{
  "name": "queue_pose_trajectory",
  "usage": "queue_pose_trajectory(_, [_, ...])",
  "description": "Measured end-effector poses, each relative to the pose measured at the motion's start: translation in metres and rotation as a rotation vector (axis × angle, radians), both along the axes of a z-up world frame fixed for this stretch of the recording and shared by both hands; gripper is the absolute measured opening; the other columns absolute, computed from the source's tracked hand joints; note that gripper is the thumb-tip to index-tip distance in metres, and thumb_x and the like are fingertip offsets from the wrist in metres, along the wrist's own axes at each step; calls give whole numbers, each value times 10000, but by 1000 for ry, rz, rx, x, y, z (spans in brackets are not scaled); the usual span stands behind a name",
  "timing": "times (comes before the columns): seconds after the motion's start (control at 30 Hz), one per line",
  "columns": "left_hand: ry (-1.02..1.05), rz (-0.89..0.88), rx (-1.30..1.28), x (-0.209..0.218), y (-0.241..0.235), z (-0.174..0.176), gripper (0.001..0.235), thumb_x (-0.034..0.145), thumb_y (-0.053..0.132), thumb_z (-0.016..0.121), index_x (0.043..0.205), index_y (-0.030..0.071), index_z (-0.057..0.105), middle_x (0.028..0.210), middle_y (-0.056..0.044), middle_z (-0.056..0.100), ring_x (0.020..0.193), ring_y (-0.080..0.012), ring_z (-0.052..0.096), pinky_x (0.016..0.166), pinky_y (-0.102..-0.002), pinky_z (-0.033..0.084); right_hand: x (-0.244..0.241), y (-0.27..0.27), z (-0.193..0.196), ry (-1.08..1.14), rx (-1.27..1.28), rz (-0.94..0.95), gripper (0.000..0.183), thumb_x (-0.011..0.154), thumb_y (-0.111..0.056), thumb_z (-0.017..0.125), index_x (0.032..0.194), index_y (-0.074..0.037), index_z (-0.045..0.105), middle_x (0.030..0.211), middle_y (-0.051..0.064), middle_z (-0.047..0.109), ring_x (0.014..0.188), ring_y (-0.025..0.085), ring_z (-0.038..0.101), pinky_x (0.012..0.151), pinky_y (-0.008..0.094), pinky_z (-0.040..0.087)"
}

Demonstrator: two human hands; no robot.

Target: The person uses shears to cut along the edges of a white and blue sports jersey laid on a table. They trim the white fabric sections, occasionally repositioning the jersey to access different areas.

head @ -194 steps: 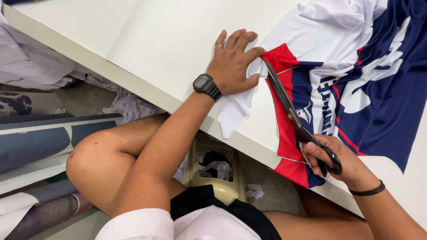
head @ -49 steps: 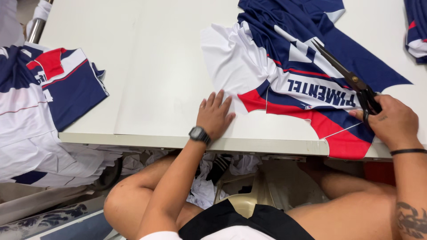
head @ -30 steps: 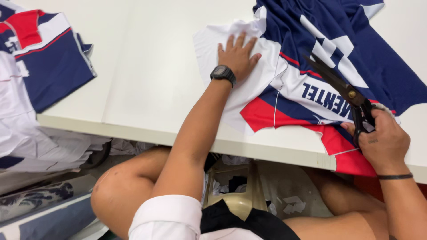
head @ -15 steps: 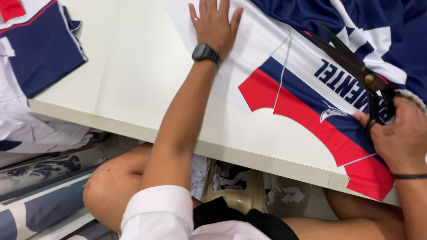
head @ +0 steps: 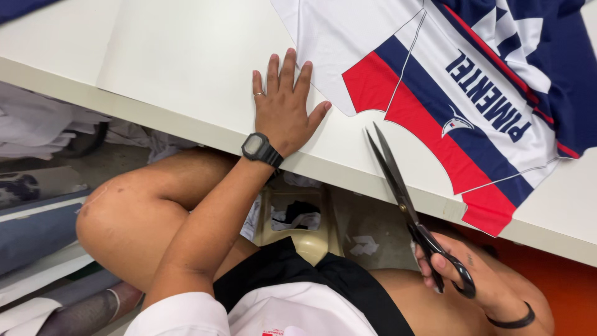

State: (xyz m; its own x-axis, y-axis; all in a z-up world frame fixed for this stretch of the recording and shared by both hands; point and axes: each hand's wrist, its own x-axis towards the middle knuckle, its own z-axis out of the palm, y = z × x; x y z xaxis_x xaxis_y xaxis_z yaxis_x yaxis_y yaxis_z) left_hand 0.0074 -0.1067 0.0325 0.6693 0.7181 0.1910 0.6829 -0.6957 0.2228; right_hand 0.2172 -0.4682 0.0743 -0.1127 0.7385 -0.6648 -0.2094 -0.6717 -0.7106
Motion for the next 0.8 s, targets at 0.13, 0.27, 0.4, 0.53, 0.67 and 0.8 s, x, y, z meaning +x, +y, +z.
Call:
queue_pose_trajectory(0.13, [-17,56,-108,-5,-1,-3,860,960,672,561,1547,65,397,1631,-230,215,1513,-456,134,1170,-715,119,-9,8,6,-76,-80,-13,610,802,-596,692,999,-24,615,723,63,585,616,171,598,523,312,493])
queue_pose_trajectory(0.27, [1,80,-161,2,1,-8,986,894,725,572,1543,16,352,1627,-237,191,1510,-445,113,1166,-712,116,-10,27,11,-168,-65,5,616,812,-623,668,1001,-38,632,715,49,587,620,156,605,533,295,501])
queue_pose_trajectory(0.4, [-9,90,-131,3,3,-12,1038,858,754,583,1542,12,337,1616,-240,195,1505,-440,115,1167,-711,116,-15,46,13,-224,-118,-7,604,804,-616,657,1004,-46,622,734,32,579,627,140,587,513,284,478])
queue_pose_trajectory(0.53, [-10,89,-137,3,2,-13,1025,882,756,573,1558,22,338,1632,-241,189,1517,-438,109,1184,-712,113,-25,57,13,-260,-61,-32,590,832,-612,647,990,-43,629,720,28,579,602,130,580,507,273,470])
queue_pose_trajectory(0.67, [-21,87,-119,4,1,-18,1024,888,754,567,1563,20,334,1630,-250,183,1516,-444,99,1178,-720,104,-36,61,9,-283,-36,-80,577,839,-601,651,974,-40,627,696,25,568,584,124,566,489,268,447])
queue_pose_trajectory(0.8, [-28,84,-116,4,1,-22,1020,891,751,566,1566,22,337,1634,-252,180,1517,-442,97,1180,-718,97,-41,65,6,-271,-30,-103,588,843,-612,651,973,-39,625,685,29,566,578,123,560,502,264,453])
